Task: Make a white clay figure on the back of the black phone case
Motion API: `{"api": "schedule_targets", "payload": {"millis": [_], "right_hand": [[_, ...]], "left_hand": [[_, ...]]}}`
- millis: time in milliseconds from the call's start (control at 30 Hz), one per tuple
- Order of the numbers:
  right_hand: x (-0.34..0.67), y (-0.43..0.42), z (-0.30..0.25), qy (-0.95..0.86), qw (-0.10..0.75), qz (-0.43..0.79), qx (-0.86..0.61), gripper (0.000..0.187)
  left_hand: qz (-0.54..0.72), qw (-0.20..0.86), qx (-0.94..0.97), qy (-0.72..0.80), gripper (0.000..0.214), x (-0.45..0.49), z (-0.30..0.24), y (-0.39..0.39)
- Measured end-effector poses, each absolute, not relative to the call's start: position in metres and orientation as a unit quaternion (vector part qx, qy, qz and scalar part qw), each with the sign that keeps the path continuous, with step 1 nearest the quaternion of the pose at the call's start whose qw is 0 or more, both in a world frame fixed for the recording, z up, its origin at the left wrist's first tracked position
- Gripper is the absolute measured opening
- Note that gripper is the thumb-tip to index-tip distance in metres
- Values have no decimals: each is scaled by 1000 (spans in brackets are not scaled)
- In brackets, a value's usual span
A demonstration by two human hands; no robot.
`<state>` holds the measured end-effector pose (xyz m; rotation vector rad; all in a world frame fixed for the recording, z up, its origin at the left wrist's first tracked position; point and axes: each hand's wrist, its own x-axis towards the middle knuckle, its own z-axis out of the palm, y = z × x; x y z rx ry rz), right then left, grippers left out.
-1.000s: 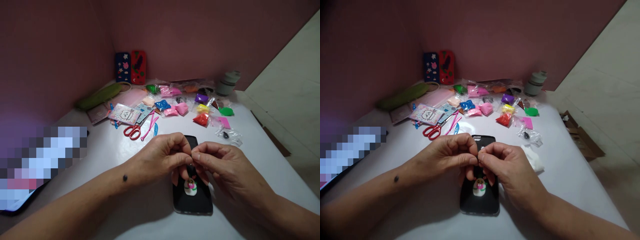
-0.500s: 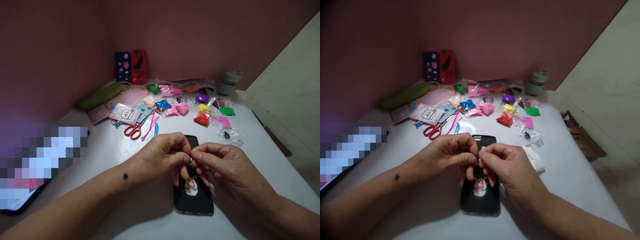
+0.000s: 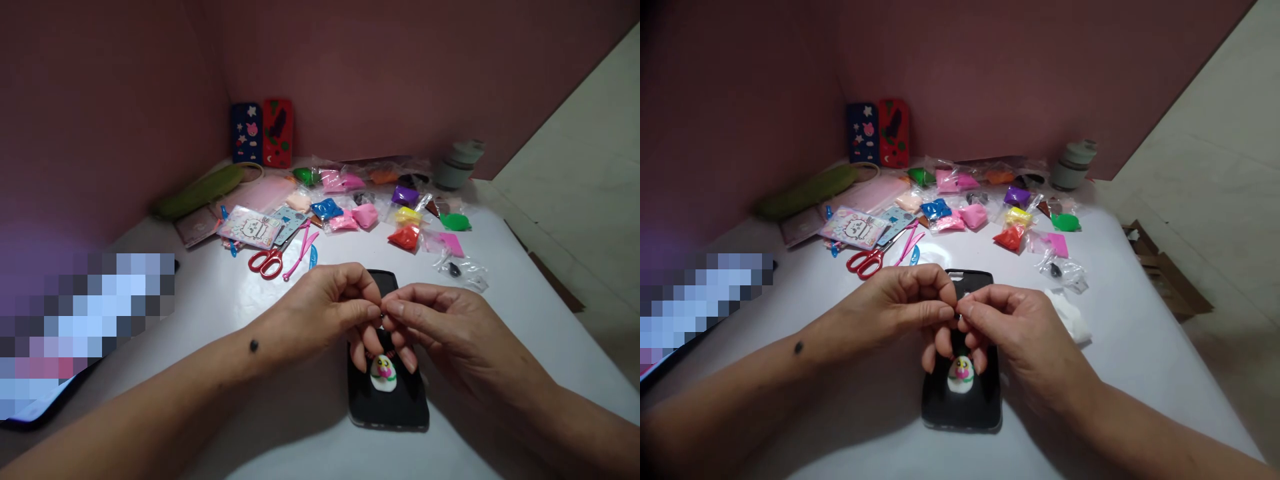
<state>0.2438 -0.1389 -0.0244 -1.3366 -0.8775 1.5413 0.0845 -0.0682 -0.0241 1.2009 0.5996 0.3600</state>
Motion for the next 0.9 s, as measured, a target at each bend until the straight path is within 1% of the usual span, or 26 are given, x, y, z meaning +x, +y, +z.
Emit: {"api": "schedule_targets", "payload": {"millis": [100,267,400,600,767,900], "right_hand": [[243,-138,-23,-347,445,622,-542,22],[242,-139,-22,-333,443,642,-530,22],[241,-138,-22,-324,445,645,-529,19],[240,-139,-18,-317,457,646,-523,19],[250,-136,-15,-335,466,626,-528,14],[264,-128,-8,-361,490,581,-541,11]], "left_hand": [[169,780,543,261,5,85,-27,-67],[175,783,530,274,13,84,-27,-68],[171,789,523,275,15,85,-27,-68],[176,805,509,250,11,82,-30,-63],[173,801,511,257,10,82,-27,-63],[174,798,511,266,11,81,-20,-60]]}}
